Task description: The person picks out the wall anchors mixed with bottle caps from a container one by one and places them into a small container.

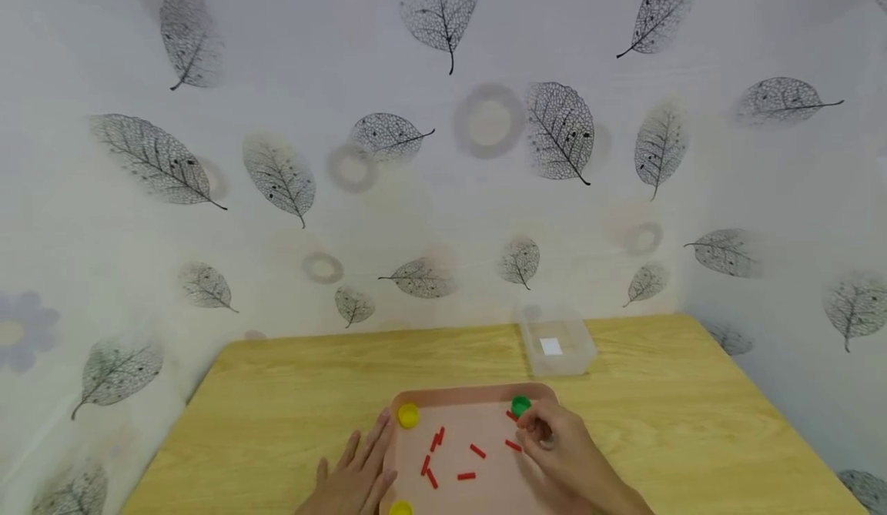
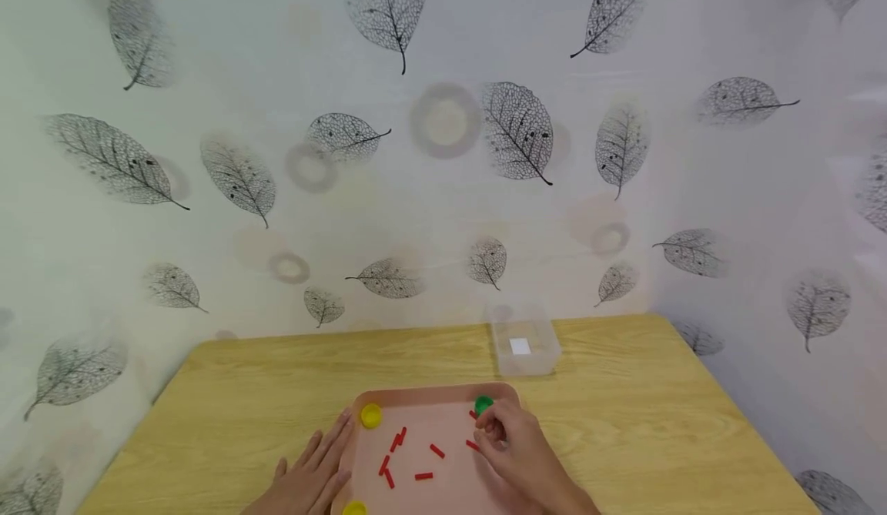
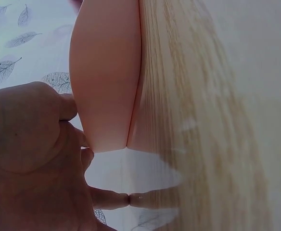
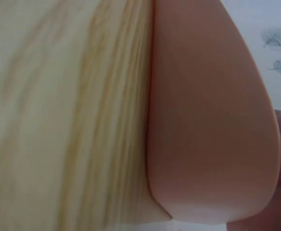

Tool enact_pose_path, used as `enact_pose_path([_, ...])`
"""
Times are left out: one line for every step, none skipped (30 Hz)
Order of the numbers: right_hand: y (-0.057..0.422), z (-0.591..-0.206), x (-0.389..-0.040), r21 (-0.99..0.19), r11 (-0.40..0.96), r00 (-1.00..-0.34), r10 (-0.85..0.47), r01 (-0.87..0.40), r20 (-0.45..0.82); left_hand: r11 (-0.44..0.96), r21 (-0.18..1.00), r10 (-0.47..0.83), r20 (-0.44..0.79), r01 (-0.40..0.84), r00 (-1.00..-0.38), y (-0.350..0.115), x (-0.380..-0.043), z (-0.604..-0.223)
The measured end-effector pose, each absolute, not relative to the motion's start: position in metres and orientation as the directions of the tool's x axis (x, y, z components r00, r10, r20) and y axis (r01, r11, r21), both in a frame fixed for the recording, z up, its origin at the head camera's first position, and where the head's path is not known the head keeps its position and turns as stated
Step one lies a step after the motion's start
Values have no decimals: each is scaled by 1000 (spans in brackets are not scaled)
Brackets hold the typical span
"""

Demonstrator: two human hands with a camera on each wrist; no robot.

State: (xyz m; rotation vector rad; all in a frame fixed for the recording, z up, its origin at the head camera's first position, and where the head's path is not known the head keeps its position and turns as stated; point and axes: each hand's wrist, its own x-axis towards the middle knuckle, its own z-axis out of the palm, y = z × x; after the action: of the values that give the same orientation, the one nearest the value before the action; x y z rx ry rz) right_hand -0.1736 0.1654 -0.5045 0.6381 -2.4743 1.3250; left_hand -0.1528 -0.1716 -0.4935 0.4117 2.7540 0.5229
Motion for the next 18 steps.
enact_pose_path([166, -505, -175, -690, 502, -853, -283, -522, 439, 895, 389, 327, -244, 217, -913, -172, -153, -493])
enact_pose_path([166, -506, -175, -662, 515, -838, -304, -545, 454, 897, 387, 324, -246, 214, -914, -172, -153, -493])
enact_pose_path([166, -506, -175, -635, 526, -823, -324, -566, 466, 895, 394, 322, -247, 209, -914, -172, -153, -493])
enact_pose_path([167, -507, -176, -608, 540, -811, -339, -582, 477, 896, 393, 321, -253, 207, -913, -172, -153, -493])
enact_pose_path([167, -508, -176, -574, 556, -796, -356, -601, 490, 892, 403, 323, -252, 205, -912, -172, -153, -494])
enact_pose_path([167, -509, -176, -548, 573, -788, -367, -610, 494, 890, 409, 323, -256, 201, -911, -173, -154, -494])
enact_pose_path([166, -509, -176, -507, 602, -780, -379, -616, 497, 886, 419, 324, -255, 198, -911, -173, -154, -494])
enact_pose_path([166, -509, -176, -477, 624, -775, -388, -619, 499, 883, 427, 326, -254, 196, -911, -173, -154, -495])
enact_pose_path([165, -509, -175, -446, 647, -773, -400, -619, 492, 881, 429, 329, -252, 199, -910, -173, -154, -495])
enact_pose_path([165, -509, -175, -425, 670, -780, -407, -608, 475, 882, 426, 328, -248, 202, -911, -173, -155, -495])
enact_pose_path([164, -508, -175, -410, 692, -793, -417, -593, 444, 882, 426, 329, -248, 202, -911, -174, -155, -495])
enact_pose_path([164, -506, -174, -421, 707, -817, -425, -569, 390, 884, 419, 329, -246, 205, -912, -174, -155, -496])
enact_pose_path([164, -505, -174, -431, 716, -834, -436, -550, 339, 884, 416, 331, -239, 212, -913, -174, -155, -496])
enact_pose_path([163, -503, -173, -450, 722, -851, -442, -525, 283, 886, 409, 334, -236, 218, -913, -175, -155, -497])
enact_pose_path([163, -502, -172, -464, 730, -864, -449, -501, 228, 886, 405, 337, -230, 224, -913, -175, -155, -497])
enact_pose_path([162, -501, -172, -480, 737, -875, -451, -476, 175, 885, 407, 338, -226, 227, -913, -175, -155, -497])
enact_pose_path([162, -500, -172, -488, 740, -878, -458, -463, 137, 886, 400, 341, -224, 233, -913, -176, -155, -497])
enact_pose_path([161, -499, -172, -494, 741, -879, -462, -454, 116, 886, 397, 346, -218, 241, -913, -176, -155, -497])
